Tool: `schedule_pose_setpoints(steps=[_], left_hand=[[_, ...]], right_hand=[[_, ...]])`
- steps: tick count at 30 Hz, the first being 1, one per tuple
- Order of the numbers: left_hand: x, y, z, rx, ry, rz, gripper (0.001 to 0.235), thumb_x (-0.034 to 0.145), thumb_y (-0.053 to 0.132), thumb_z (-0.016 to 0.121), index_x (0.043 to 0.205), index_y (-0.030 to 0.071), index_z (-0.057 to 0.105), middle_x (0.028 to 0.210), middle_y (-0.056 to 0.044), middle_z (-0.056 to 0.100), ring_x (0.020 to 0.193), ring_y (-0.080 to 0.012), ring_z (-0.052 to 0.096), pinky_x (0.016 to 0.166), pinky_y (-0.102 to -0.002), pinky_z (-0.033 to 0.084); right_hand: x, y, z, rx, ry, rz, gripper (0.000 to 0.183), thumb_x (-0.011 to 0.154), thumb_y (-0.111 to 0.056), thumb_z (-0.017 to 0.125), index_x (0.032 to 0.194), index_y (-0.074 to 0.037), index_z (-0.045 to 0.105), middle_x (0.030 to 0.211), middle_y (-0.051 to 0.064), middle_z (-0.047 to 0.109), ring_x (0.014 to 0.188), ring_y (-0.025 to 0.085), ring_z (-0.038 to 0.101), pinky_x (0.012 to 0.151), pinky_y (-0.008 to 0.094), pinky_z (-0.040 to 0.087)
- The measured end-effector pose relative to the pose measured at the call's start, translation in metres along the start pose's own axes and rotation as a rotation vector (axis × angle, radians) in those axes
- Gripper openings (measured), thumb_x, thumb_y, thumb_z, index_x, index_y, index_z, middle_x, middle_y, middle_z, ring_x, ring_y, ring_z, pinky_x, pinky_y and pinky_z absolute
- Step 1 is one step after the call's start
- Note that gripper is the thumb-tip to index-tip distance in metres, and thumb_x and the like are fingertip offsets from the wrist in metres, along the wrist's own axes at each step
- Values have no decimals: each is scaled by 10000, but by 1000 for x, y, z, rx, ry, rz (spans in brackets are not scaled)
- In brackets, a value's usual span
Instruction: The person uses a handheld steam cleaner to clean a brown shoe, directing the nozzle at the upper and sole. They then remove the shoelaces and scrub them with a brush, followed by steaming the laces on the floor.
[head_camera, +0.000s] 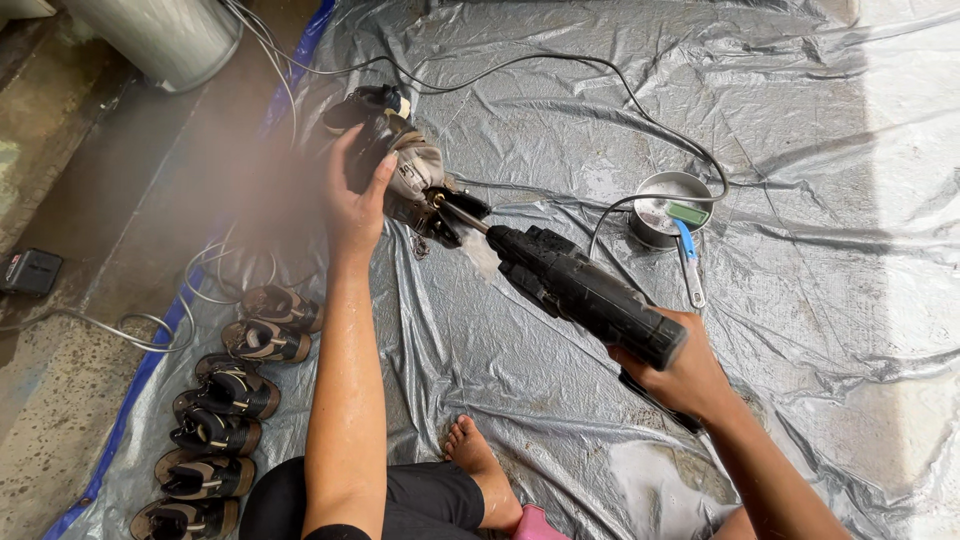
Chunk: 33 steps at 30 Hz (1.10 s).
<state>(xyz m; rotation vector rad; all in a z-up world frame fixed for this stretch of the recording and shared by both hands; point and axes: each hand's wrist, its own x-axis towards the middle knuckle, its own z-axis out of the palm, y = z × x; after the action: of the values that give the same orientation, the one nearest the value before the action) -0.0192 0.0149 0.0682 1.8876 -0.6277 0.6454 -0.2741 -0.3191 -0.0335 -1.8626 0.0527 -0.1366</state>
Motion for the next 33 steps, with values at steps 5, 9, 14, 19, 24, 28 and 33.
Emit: schedule_pose_setpoints(steps=[5,9,14,19,24,28,33], left_hand=[[0,13,14,-30,-59,-15,418,1029,209,806,1396,94,643,1271,-148,712,1203,-236,675,1065,-403,529],[-1,11,17,-49,-93,-29,389,1022,180,807,1375,108,663,1263,-135,726,1191,-230,691,1053,-386,543],[-3,18,19,24,-121,-58,388,1044,209,786,1398,117,655,1272,-153,720,1213,-293,692,1067,-432,536],[-7,13,20,35,-115,-83,387,1037,192,789,1397,123,664,1273,-157,723,1215,-289,689,1064,-436,535],[-6,0,17,57,-115,-86,403,1056,219,775,1428,130,651,1331,-160,699,1266,-303,661,1102,-464,508],[-7,5,12,69,-94,-99,399,1054,221,769,1424,127,654,1328,-160,705,1271,-302,657,1108,-475,502],[-9,-6,10,13,-65,-128,455,1067,288,770,1450,97,617,1391,-204,660,1327,-348,604,1157,-529,445]], right_hand=[[-4,7,-7,-24,5,103,239,694,-150,885,680,5,704,502,126,635,465,200,512,457,336,444],[-10,6,-9,-33,15,142,254,687,-152,888,652,5,691,473,124,617,446,190,491,442,334,427],[-7,-4,-15,-34,32,180,259,696,-176,893,631,-10,705,445,96,603,410,182,482,440,305,427],[-3,-26,-19,-22,9,198,248,714,-180,892,632,-17,724,423,111,621,395,183,483,431,306,426],[-9,-24,-20,-16,16,211,216,720,-162,889,665,-8,749,426,114,614,373,176,465,399,295,410],[-6,-24,-16,-5,1,225,239,721,-191,911,679,-5,767,424,104,615,346,180,465,388,291,415],[-11,-22,-16,-38,-10,241,281,696,-187,918,612,-4,723,414,111,575,371,182,467,387,280,389]])
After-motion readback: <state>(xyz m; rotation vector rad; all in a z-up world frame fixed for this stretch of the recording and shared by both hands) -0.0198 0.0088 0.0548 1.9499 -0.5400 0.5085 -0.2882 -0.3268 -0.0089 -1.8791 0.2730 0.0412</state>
